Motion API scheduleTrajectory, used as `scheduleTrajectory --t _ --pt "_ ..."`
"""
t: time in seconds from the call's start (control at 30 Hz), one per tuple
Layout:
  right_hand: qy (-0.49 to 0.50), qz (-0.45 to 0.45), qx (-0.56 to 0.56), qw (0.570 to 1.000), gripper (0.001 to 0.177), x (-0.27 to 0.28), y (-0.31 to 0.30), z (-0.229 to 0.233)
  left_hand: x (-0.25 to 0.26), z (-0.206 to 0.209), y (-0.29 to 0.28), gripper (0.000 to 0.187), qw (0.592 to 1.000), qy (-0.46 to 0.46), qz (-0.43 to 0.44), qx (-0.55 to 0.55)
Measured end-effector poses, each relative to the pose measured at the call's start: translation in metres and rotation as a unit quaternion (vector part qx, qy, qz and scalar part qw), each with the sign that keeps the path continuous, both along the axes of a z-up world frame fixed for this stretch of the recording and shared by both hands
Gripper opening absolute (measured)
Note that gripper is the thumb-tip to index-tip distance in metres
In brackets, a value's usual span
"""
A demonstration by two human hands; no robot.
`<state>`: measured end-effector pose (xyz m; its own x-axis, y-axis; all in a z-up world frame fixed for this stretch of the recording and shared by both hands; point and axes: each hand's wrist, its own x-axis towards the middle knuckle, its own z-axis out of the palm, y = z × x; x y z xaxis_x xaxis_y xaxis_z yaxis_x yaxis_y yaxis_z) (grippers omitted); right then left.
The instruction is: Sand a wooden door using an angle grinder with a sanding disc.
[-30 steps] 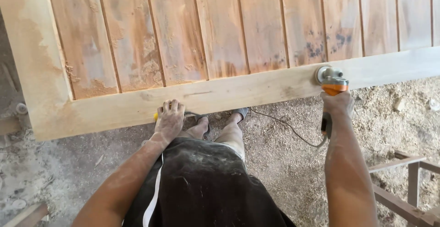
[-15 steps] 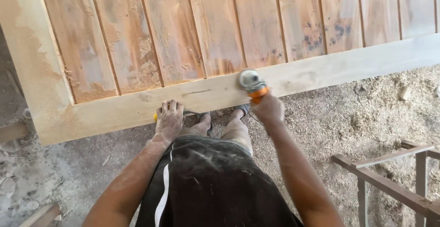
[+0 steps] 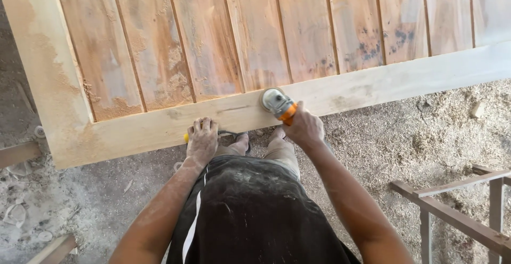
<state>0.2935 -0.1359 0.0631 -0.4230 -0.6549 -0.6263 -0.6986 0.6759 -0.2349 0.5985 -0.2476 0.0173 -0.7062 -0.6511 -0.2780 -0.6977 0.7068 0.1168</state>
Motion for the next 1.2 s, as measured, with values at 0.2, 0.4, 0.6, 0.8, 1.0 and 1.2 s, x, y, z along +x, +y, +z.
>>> scheduleTrajectory --t 0.2,0.4,0.6,0.8,1.0,1.2 --pt "0.039 -0.045 -0.019 0.998 0.053 -0.044 0.027 0.004 -0.002 0.004 0.002 0.049 1.0 -0.008 0.004 0.013" --pt "0.068 -0.095 -0.037 0.992 0.055 -0.09 0.04 0.013 -0.008 0.006 0.001 0.051 0.999 -0.017 0.006 0.027" --pt "0.064 -0.128 -0.028 0.989 0.056 -0.145 0.068 -0.007 -0.007 0.002 0.001 0.052 0.999 -0.04 0.023 0.024" --pt "0.096 -0.153 -0.023 0.983 0.057 -0.208 0.098 -0.016 -0.008 -0.004 0.004 0.04 0.996 -0.062 0.049 0.046" --pt "0.107 -0.196 -0.016 0.975 0.062 -0.271 0.13 -0.026 -0.001 -0.02 0.005 0.042 0.992 -0.097 0.063 0.056" --pt "0.106 -0.222 -0.039 0.968 0.066 -0.32 0.155 -0.036 -0.008 -0.016 0.009 0.039 0.988 -0.115 0.08 0.07"
